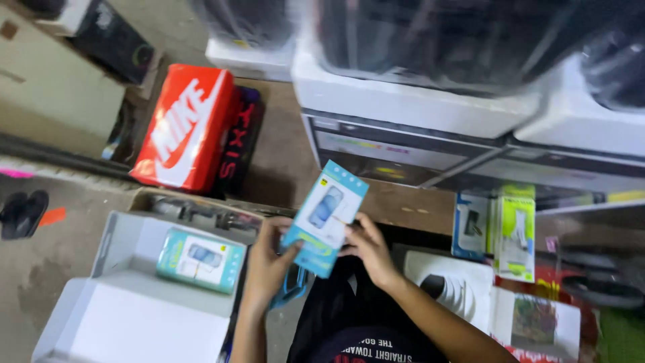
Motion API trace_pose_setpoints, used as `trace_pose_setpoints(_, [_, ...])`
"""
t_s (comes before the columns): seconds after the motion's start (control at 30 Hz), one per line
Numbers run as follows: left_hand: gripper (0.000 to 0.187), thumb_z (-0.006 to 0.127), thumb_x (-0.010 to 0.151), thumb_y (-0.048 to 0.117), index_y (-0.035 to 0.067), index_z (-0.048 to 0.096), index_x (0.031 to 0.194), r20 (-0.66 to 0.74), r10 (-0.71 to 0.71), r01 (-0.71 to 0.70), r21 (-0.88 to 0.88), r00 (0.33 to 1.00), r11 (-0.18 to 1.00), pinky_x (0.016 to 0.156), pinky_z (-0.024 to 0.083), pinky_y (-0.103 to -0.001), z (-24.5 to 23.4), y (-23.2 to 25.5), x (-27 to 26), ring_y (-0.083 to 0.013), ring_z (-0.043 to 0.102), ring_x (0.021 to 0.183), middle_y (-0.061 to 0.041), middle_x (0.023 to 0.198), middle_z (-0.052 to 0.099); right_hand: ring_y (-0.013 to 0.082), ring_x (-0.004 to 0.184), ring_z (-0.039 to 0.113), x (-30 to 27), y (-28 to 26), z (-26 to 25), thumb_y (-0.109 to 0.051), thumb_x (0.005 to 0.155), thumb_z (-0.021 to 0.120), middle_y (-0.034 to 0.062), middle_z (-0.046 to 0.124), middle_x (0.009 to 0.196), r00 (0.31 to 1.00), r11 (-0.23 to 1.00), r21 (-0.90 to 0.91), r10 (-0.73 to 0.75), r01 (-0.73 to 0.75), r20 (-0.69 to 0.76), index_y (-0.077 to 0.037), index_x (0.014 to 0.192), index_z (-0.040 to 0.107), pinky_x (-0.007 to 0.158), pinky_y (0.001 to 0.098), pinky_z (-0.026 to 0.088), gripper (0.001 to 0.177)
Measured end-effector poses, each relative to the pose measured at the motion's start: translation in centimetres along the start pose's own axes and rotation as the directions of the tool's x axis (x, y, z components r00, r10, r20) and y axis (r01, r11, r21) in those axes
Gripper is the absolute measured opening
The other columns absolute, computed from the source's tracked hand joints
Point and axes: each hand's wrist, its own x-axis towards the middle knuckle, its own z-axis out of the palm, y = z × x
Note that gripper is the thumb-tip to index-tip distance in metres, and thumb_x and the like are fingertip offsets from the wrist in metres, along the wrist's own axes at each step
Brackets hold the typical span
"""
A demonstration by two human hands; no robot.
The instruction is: Organizing and packing various electronic accessories like USB cables into boxes.
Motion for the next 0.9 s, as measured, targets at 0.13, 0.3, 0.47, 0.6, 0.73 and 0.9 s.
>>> trace_pose_setpoints(0.13, [0.049, 0.079, 0.080, 0.004, 0.005, 0.055, 0.122, 0.317, -0.300, 0.289, 0.085, 0.900, 0.954, 0.074, 0.055, -0.032, 8.9, -5.6, 1.9, -0.0165, 0.065, 0.085, -0.008, 0.096, 0.069, 0.0199, 0.097, 0.073, -2.2, 1.2, -8.9, -0.016, 0.094, 0.061, 0.0100, 0.072, 0.110, 0.950, 0.993, 0.116, 0.014, 0.024, -0.311, -0.006, 0.126, 0.057, 0.082, 0.0370, 0.061, 0.034])
trace_pose_setpoints(0.3, [0.036, 0.082, 0.085, 0.010, -0.001, 0.065, 0.114, 0.631, -0.223, 0.294, -0.008, 0.743, 0.956, 0.089, 0.057, -0.033, 21.1, -20.2, 2.5, -0.0187, 0.071, 0.102, -0.012, 0.109, 0.075, 0.0158, 0.107, 0.067, -5.9, 3.8, -19.4, -0.015, 0.095, 0.065, 0.0065, 0.071, 0.115, 0.828, 0.988, -0.022, -0.140, 0.152, -0.543, -0.007, 0.127, 0.066, 0.090, 0.0274, 0.054, 0.033])
trace_pose_setpoints(0.47, [0.038, 0.083, 0.082, 0.009, 0.000, 0.065, 0.115, 0.676, -0.213, 0.344, -0.063, 0.705, 0.937, 0.084, 0.059, -0.033, 33.1, -27.9, 2.6, -0.0178, 0.071, 0.094, -0.010, 0.104, 0.075, 0.0169, 0.093, 0.068, -11.1, 7.2, -26.8, -0.016, 0.091, 0.067, 0.0037, 0.071, 0.103, 0.690, 0.987, 0.158, 0.131, -0.024, -0.712, -0.012, 0.123, 0.064, 0.073, 0.0343, 0.056, 0.032])
trace_pose_setpoints(0.6, [0.041, 0.083, 0.084, 0.012, 0.001, 0.066, 0.119, 0.706, -0.265, 0.345, 0.032, 0.657, 0.938, 0.076, 0.058, -0.033, 39.3, -29.1, 2.1, -0.0169, 0.071, 0.088, -0.010, 0.104, 0.076, 0.0153, 0.076, 0.063, -13.2, 12.9, -33.0, -0.017, 0.092, 0.072, -0.0012, 0.066, 0.092, 0.532, 0.939, 0.334, 0.326, -0.084, -0.781, -0.014, 0.119, 0.060, 0.061, 0.0333, 0.047, 0.029])
trace_pose_setpoints(0.73, [0.041, 0.084, 0.085, 0.012, 0.001, 0.068, 0.121, 0.635, -0.417, 0.351, 0.236, 0.650, 0.906, 0.067, 0.057, -0.034, 43.0, -31.0, 0.5, -0.0213, 0.071, 0.080, -0.013, 0.100, 0.077, 0.0131, 0.068, 0.061, -13.6, 14.9, -35.9, -0.018, 0.091, 0.070, -0.0009, 0.066, 0.088, 0.481, 0.935, 0.353, 0.307, 0.007, -0.821, -0.017, 0.117, 0.063, 0.054, 0.0283, 0.046, 0.027])
trace_pose_setpoints(0.9, [0.059, 0.073, 0.078, 0.004, 0.008, 0.062, 0.136, 0.511, -0.501, 0.445, 0.238, 0.699, 0.863, 0.062, 0.063, -0.033, 45.8, -32.3, -0.7, -0.0186, 0.075, 0.082, -0.011, 0.111, 0.075, 0.0124, 0.059, 0.058, -12.3, 15.7, -37.9, -0.013, 0.091, 0.071, 0.0008, 0.062, 0.079, 0.426, 0.915, 0.379, 0.289, 0.142, -0.857, -0.010, 0.113, 0.064, 0.044, 0.0251, 0.042, 0.023])
